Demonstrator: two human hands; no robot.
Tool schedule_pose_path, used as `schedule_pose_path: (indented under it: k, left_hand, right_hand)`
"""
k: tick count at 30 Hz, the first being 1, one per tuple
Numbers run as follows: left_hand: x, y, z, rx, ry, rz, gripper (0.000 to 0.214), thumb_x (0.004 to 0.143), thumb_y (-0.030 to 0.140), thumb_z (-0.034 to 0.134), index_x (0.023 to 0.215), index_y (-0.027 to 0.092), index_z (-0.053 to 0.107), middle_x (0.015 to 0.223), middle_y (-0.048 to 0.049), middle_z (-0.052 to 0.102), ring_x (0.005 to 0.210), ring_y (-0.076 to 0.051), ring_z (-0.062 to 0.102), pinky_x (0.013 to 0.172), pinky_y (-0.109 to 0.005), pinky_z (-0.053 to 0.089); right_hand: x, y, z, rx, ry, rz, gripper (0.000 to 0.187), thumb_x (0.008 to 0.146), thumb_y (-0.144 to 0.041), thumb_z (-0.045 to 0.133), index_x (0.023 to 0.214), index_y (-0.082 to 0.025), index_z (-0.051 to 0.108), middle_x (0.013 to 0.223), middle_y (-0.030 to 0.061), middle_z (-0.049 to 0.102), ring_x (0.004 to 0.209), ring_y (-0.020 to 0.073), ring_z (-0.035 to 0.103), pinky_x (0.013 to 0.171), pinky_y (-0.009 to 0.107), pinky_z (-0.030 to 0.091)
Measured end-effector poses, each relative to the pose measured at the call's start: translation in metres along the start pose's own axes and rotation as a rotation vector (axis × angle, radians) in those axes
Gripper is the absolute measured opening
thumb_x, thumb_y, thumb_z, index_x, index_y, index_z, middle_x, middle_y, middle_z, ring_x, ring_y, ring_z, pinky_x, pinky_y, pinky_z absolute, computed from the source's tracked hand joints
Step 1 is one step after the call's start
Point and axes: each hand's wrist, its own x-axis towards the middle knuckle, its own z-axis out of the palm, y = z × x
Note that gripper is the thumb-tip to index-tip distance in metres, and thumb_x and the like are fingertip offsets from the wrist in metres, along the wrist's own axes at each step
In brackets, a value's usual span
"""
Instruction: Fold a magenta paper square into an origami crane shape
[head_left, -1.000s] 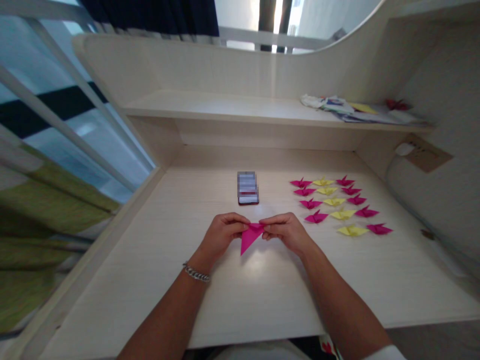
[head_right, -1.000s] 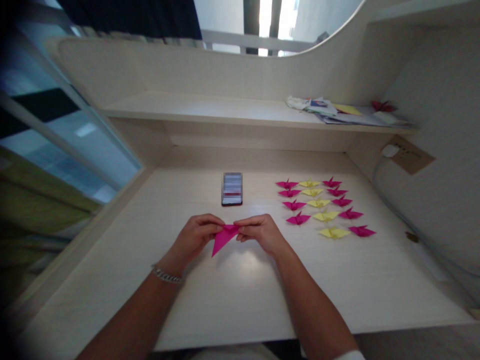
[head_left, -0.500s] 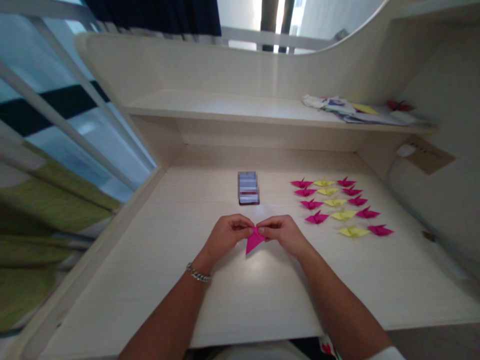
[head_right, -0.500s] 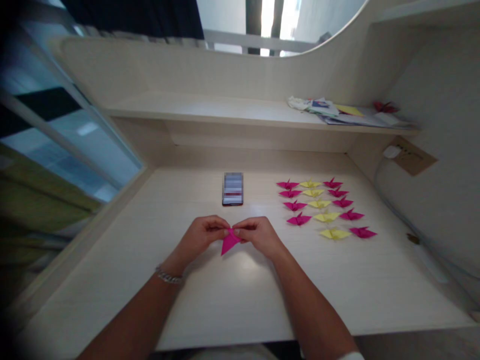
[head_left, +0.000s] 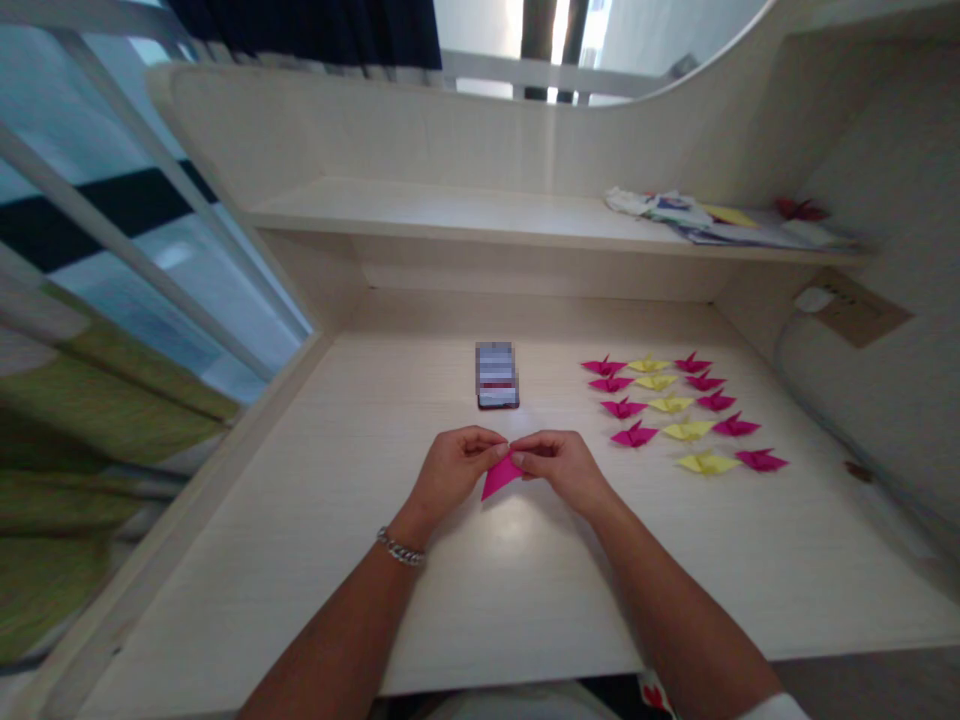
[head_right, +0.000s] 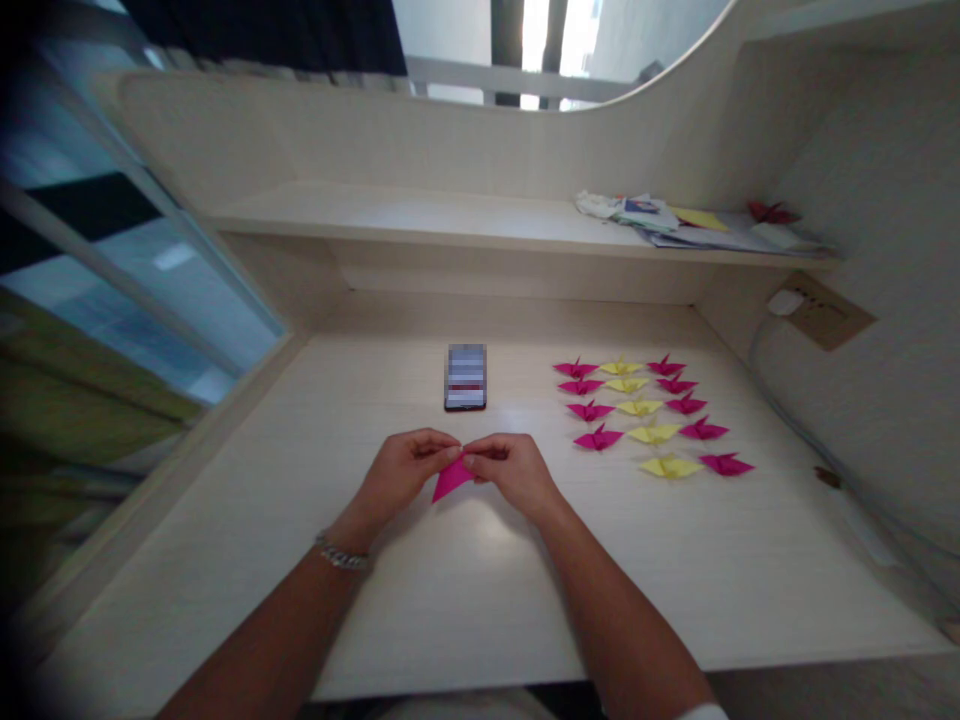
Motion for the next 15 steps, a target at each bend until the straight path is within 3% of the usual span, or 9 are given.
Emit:
schedule_pose_path:
  k: [15]
  left_hand:
    - [0.0001, -0.0017, 0.0023, -0.044, 0.015, -0.037, 0.021, 0.068, 0.028, 0.073, 0.082, 0.013, 0.067, 0.076, -0.0065, 0.071, 0.068, -0.016, 0.066, 0.065, -0.026, 0.052]
  right_hand:
    - [0.0011, 0.0009, 0.0013, -0.006, 0.012, -0.043, 0.028, 0.059, -0.033, 0.077, 0.079, -0.014, 0.072, 0.062, 0.0023, 0.067, 0.054, 0.0118, 0.057, 0.056, 0.027, 0.046]
